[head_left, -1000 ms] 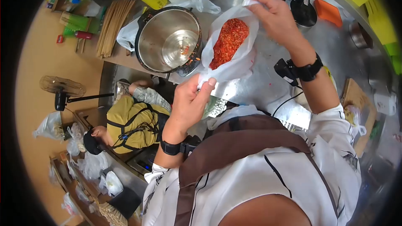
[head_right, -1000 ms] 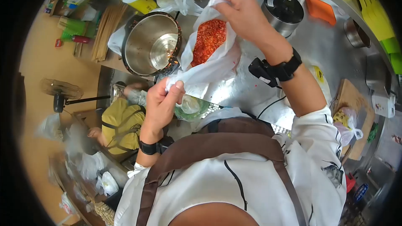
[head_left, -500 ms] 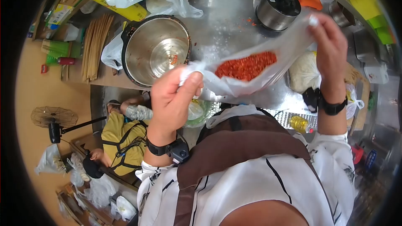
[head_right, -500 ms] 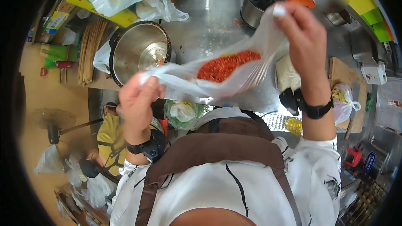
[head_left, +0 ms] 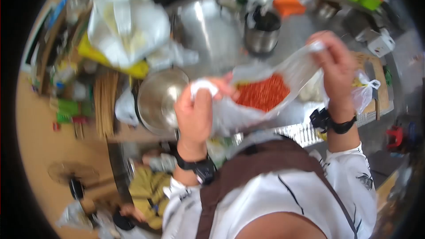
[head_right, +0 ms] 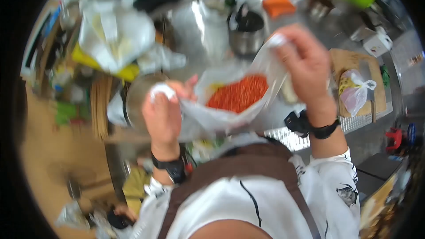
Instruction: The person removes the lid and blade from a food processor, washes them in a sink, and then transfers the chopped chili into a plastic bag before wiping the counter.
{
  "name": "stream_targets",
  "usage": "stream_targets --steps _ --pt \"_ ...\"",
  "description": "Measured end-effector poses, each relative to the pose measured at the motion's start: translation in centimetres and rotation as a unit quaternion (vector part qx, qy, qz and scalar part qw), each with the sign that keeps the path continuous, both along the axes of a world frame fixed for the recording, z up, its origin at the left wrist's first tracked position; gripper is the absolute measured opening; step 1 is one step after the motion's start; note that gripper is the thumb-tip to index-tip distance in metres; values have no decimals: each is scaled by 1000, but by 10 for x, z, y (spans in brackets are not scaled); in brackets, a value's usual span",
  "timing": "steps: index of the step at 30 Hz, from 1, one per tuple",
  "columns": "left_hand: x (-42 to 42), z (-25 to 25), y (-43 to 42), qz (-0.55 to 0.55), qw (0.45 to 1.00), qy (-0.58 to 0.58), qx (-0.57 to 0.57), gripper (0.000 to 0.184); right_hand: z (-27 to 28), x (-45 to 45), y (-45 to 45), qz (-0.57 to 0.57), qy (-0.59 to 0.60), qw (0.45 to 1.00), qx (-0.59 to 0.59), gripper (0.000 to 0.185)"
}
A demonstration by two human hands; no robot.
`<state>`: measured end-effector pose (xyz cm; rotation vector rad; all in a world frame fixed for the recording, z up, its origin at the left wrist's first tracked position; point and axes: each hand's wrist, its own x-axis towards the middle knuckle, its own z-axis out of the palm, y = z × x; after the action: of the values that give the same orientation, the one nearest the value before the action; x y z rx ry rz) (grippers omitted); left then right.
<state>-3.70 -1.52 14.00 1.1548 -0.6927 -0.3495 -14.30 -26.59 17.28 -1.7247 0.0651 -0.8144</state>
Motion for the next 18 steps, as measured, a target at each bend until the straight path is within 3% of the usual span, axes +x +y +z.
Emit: stream_targets --steps 2,3,4,6,8,11,14,17,18 --pt "0 -11 -5 8 999 33 24 20 -18 9 -2 -71 -41 975 -204 12" --pt "-3 -19 -12 28 996 61 58 19 -28 13 -2 -63 -68 967 -239 12" --pt "1 -34 -15 -21 997 37 60 22 -38 16 -3 -53 -74 947 -310 13" --pt "-13 -41 -27 -62 991 71 95 52 -41 8 17 -8 -38 959 -280 12" --pt "-12 -48 -39 -60 977 -90 185 57 -46 8 28 40 -38 954 -295 13" --pt "-28 -21 -56 -68 938 -171 295 48 -33 4 42 90 -15 942 -324 14" --pt "-12 -48 -54 -69 922 -250 286 36 -23 1 38 174 49 916 -357 24" --pt "-15 -39 -54 -76 915 -114 380 27 -21 3 21 261 -15 930 -258 40" --pt "-15 -44 -55 -84 930 -90 347 26 -32 6 15 237 -13 936 -261 43"
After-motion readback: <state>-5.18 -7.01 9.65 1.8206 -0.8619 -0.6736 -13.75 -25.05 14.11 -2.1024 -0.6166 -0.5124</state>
